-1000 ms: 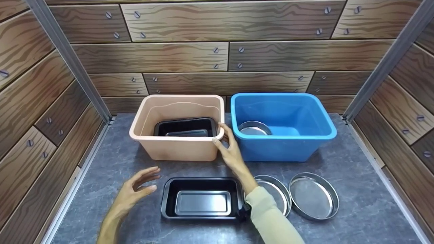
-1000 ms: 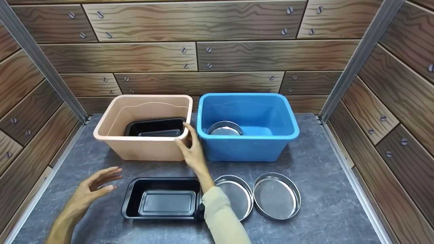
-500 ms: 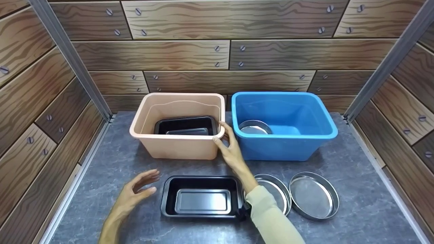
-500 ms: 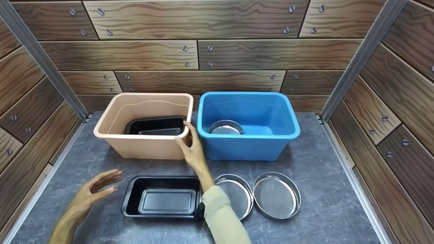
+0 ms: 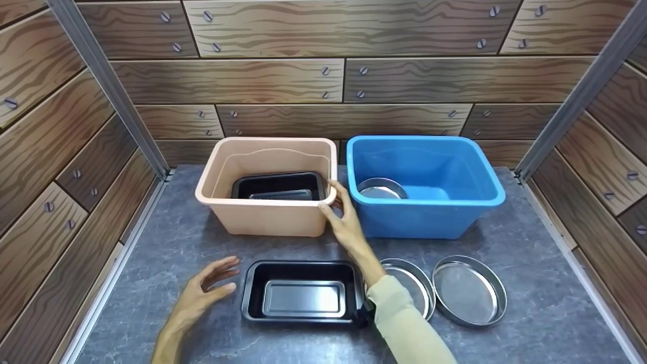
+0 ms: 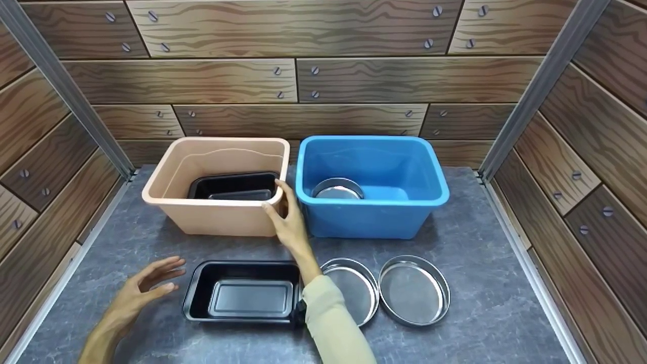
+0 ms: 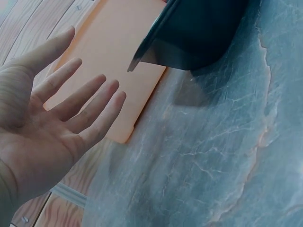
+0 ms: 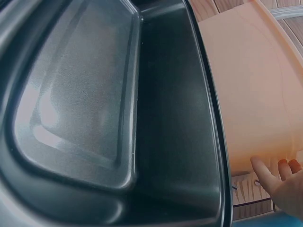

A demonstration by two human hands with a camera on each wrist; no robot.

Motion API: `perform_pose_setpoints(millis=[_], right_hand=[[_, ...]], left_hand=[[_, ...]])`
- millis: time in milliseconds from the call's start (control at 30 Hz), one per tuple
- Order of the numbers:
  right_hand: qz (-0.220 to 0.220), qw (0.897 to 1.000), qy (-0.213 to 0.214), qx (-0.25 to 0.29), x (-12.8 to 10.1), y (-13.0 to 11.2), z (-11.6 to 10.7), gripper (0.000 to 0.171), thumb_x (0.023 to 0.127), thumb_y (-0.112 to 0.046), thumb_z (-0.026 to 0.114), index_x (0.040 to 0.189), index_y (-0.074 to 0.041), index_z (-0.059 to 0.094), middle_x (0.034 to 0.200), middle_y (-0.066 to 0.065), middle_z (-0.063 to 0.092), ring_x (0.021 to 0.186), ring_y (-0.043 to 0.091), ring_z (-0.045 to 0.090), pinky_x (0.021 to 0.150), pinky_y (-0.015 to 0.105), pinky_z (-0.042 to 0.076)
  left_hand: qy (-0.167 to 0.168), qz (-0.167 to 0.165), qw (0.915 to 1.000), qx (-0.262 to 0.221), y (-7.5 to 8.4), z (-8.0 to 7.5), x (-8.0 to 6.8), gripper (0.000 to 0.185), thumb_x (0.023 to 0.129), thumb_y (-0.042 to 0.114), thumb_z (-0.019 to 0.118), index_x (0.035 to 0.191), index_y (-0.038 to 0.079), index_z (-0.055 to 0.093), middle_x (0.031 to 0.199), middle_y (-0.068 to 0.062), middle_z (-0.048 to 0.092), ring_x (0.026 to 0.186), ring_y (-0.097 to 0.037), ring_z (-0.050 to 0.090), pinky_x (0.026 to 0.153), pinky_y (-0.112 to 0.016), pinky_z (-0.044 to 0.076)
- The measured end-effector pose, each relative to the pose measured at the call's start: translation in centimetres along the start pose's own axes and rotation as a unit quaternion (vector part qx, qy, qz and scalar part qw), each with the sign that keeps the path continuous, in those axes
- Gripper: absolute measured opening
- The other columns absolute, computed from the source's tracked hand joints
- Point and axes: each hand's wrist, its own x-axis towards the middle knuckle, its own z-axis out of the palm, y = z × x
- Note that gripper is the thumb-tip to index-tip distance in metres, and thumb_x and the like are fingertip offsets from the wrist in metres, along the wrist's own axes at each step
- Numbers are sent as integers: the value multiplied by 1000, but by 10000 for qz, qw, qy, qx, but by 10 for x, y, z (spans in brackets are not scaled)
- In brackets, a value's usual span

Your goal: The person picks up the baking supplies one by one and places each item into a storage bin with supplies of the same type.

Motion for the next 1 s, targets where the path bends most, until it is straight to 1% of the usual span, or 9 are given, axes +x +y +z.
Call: perform_pose_setpoints(millis=[67,300,333,533,633,733,833,933,1000], right_hand=[[-19,10000,-7,4,1,0,0,60,94,-10,64,147,-3,38,146,13,43,125,30,46,106,47,39],[-62,9999,-54,64,1,0,0,59,94,-8,63,147,0,36,147,14,42,127,34,44,107,48,38],[-45,10000,-54,65,1,0,0,60,94,-8,63,147,0,36,147,15,41,127,35,44,107,47,38],[6,9999,-50,136,0,-1,0,59,94,-8,63,147,-2,37,147,15,42,127,34,45,108,52,37],[61,9999,-58,109,0,-1,-1,59,94,-10,63,147,-5,38,146,14,42,127,35,45,107,49,39],[208,9997,-78,121,0,-1,-1,58,94,-12,63,147,-10,39,145,14,43,125,35,46,101,45,45],[341,9993,-95,119,-1,-2,-1,58,95,-13,63,147,-12,39,145,14,42,124,33,48,97,41,48],[346,9993,-97,89,-2,-3,-2,59,95,-13,64,148,-10,38,146,14,42,124,31,48,97,40,48],[310,9994,-101,78,-2,-4,-2,59,95,-13,63,148,-9,38,145,14,42,124,33,49,96,40,49]], left_hand=[[-37,-11,10000,-4,-1,0,0,54,90,1,66,141,7,49,141,-12,52,128,-40,49,96,-34,51],[-122,-27,9999,-87,-7,1,-3,56,90,-1,64,143,4,45,143,-15,49,128,-43,47,97,-34,50],[-127,-44,9998,-111,-8,1,-4,56,91,-1,64,143,4,45,144,-17,48,128,-43,47,98,-34,50],[-140,-259,9992,-262,-13,3,-5,58,91,0,64,144,7,44,148,-23,41,130,-42,45,99,-33,49],[-99,-377,9988,-280,-15,5,-5,60,90,0,65,145,9,43,148,-21,41,130,-37,47,99,-32,49],[-79,-454,9986,-276,-18,7,-5,61,90,1,66,146,11,43,148,-20,42,130,-35,48,98,-32,49],[-73,-488,9985,-241,-21,8,-6,62,89,1,66,146,12,43,148,-19,43,129,-34,49,98,-33,49],[-69,-529,9982,-263,-23,8,-7,62,90,0,66,146,12,43,147,-19,44,129,-34,49,97,-35,50],[-32,-633,9975,-310,-23,9,-7,62,90,2,66,146,13,44,147,-17,44,128,-34,49,96,-36,50]])
